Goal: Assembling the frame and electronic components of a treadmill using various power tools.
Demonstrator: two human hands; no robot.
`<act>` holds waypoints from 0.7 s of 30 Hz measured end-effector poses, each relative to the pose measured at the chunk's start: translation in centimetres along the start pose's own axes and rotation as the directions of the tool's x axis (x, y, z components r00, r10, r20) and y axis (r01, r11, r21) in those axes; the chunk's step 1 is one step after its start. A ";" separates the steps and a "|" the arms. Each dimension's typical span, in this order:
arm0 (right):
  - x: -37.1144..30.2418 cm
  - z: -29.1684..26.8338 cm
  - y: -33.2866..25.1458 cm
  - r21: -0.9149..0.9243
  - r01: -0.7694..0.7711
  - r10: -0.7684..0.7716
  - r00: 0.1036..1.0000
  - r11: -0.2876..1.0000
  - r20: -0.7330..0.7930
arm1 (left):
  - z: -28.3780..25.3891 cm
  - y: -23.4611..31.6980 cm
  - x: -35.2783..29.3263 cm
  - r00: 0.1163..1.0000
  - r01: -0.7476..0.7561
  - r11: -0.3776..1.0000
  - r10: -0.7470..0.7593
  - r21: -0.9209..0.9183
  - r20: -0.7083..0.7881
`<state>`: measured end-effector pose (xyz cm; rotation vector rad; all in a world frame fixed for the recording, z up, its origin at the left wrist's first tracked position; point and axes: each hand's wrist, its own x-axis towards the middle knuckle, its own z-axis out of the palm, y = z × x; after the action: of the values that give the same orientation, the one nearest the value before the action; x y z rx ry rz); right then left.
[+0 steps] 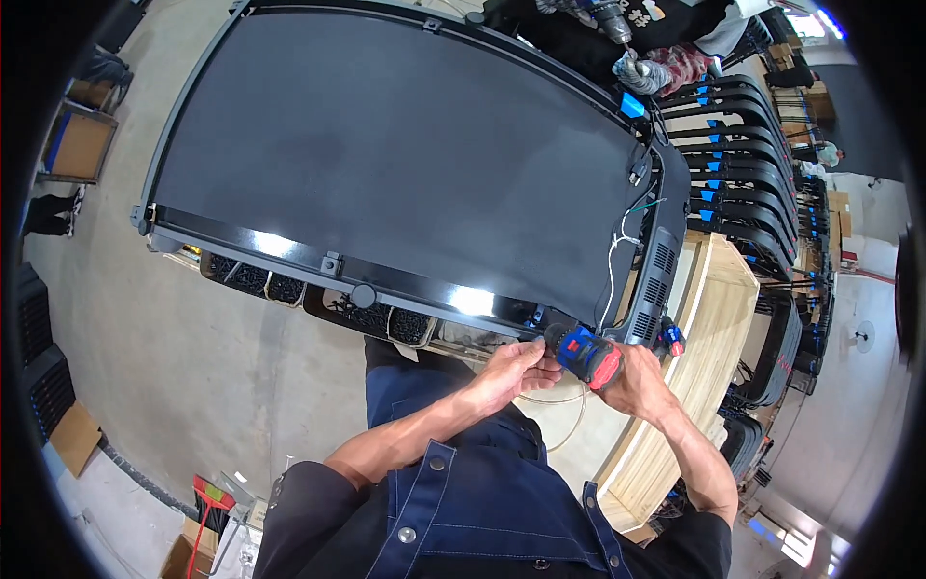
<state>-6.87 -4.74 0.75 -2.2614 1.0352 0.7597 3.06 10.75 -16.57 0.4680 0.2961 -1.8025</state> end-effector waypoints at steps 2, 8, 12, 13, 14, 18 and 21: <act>0.6 -0.8 -0.1 -0.031 0.026 -0.025 0.999 0.999 0.032 | 0.1 0.7 -0.4 0.997 -0.015 0.984 0.028 0.180 -0.073; 1.3 -1.0 -1.3 -0.149 0.150 -0.151 0.989 0.977 0.011 | 7.7 5.4 -2.2 0.322 -0.648 -0.218 0.790 0.730 0.522; 1.8 -0.5 0.9 -0.260 0.221 -0.196 0.973 0.940 0.119 | 9.4 4.0 1.5 0.225 -0.750 -0.291 0.731 0.594 0.644; 1.9 -0.5 1.3 -0.237 0.228 -0.203 0.971 0.944 0.125 | 9.4 3.8 1.9 0.226 -0.749 -0.287 0.737 0.597 0.638; 2.0 -0.2 1.4 -0.248 0.205 -0.191 0.978 0.947 0.081 | 9.3 3.6 2.3 0.185 -0.748 -0.311 0.750 0.587 0.634; 2.3 -0.1 1.1 -0.181 0.272 -0.267 0.962 0.945 0.054 | 9.1 3.0 2.4 0.131 -0.721 -0.351 0.777 0.597 0.615; 2.7 -0.6 1.7 -0.195 0.264 -0.261 0.964 0.945 0.039 | 9.4 3.2 2.2 0.123 -0.713 -0.366 0.775 0.599 0.620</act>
<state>-6.55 -7.40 -1.04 -2.4958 0.6553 0.7894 4.08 3.96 -9.14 1.1243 -0.9355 -0.2262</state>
